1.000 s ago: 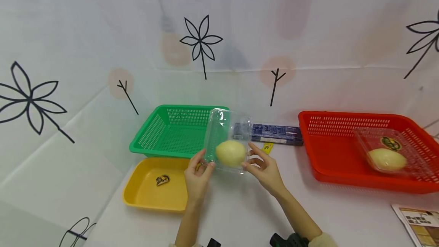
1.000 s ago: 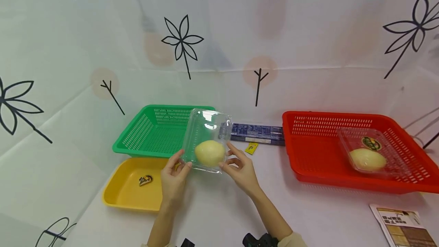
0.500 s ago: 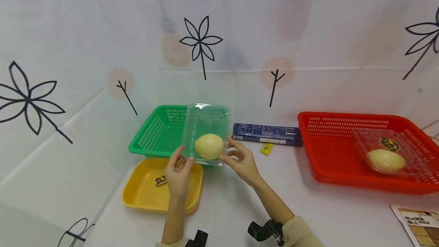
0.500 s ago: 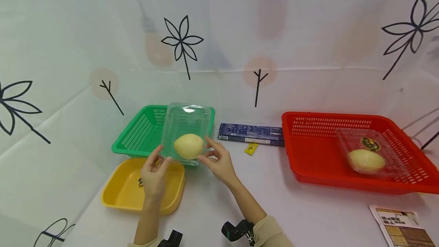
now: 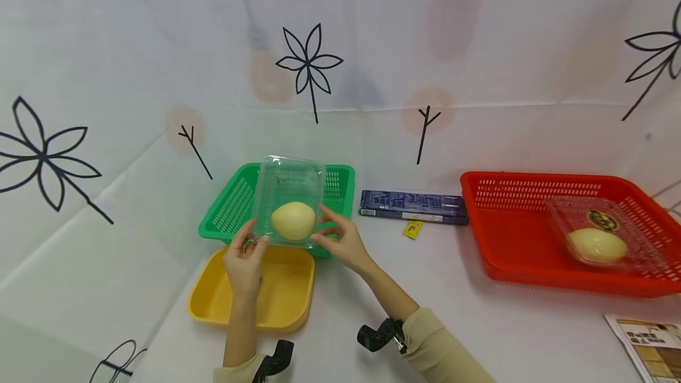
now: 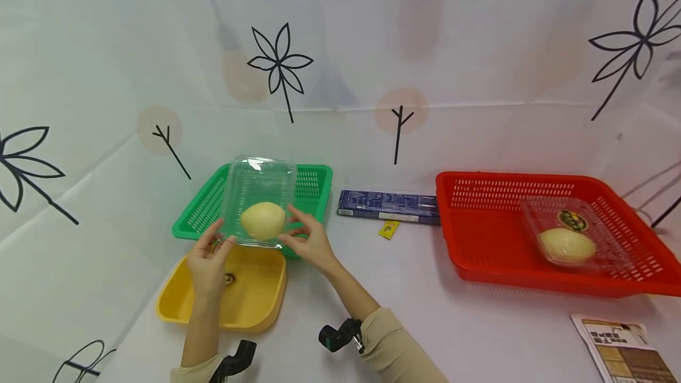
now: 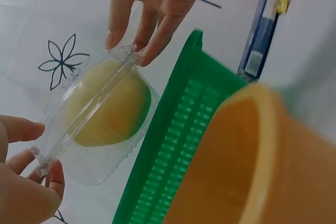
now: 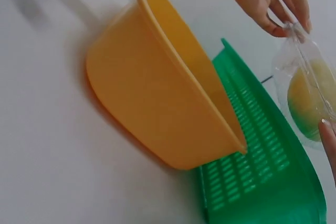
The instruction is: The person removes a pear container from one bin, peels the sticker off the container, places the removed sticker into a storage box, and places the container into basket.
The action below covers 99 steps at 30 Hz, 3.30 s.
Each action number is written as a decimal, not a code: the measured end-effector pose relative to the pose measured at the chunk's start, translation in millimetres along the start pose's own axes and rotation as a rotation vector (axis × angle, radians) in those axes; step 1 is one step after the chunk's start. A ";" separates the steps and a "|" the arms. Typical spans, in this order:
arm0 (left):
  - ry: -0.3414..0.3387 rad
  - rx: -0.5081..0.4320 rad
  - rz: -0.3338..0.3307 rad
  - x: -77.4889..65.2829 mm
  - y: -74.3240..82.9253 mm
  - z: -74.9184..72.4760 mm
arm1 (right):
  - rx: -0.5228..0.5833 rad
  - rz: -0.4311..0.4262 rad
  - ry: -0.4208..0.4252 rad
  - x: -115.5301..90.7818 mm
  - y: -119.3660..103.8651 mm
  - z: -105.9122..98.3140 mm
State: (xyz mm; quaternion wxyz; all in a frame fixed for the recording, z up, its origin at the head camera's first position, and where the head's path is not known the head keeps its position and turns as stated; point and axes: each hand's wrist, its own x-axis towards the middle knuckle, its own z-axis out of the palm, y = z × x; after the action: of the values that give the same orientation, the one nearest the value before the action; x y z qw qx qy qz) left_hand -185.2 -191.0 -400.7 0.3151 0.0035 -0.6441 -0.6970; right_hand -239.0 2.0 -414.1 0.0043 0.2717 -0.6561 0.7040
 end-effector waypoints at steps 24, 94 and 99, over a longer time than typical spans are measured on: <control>-0.139 0.382 -0.146 57.1 7.1 -57.0 | -0.156 0.137 -0.072 42.8 4.8 47.7; -0.157 0.630 -0.212 96.7 -34.5 -58.3 | -0.093 0.285 -0.298 63.8 3.4 4.1; -0.125 0.595 -0.195 94.5 -35.8 -60.1 | -0.128 0.209 -0.273 46.8 -5.6 -24.4</control>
State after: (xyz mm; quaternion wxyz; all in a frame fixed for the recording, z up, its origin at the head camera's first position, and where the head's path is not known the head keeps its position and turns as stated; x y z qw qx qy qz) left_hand -251.8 -287.7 -405.3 0.1916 0.1145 -0.8345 -0.5038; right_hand -286.1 9.0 -390.5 -0.1407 0.2941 -0.7186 0.6142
